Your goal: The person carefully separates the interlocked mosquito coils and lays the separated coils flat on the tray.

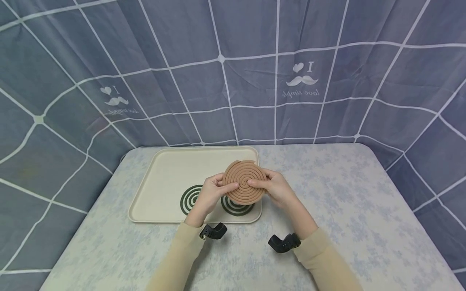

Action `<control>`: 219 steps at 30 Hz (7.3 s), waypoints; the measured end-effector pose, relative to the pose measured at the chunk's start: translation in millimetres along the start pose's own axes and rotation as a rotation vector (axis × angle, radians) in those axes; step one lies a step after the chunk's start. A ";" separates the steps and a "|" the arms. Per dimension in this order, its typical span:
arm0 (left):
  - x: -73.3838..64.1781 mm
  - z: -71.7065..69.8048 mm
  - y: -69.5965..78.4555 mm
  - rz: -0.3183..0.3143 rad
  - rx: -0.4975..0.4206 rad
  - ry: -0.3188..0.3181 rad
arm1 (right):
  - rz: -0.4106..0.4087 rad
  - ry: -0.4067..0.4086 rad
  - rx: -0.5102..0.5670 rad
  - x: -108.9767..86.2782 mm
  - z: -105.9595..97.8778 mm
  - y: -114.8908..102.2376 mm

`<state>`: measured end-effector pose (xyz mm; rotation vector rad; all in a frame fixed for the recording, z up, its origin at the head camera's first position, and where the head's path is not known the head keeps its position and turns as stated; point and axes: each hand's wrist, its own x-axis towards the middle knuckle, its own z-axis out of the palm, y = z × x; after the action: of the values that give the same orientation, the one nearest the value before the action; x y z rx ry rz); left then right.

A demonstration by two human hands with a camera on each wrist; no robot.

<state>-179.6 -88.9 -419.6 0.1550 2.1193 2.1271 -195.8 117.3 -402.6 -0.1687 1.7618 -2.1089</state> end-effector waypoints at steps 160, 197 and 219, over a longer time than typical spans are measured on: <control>-9.5 -11.6 -11.6 -0.050 0.229 0.071 | -0.140 0.245 -0.571 0.6 26.2 16.2; -8.9 -29.8 -1.1 -0.186 -0.067 -0.130 | -0.363 0.037 -0.809 -6.8 14.4 8.3; -11.1 -16.1 -0.9 -0.139 -0.139 -0.041 | -0.209 0.051 -0.644 -7.4 16.5 10.6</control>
<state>-171.3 -106.7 -420.3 0.0353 1.8931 2.1608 -181.3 103.3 -408.3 -0.4911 2.4912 -1.5988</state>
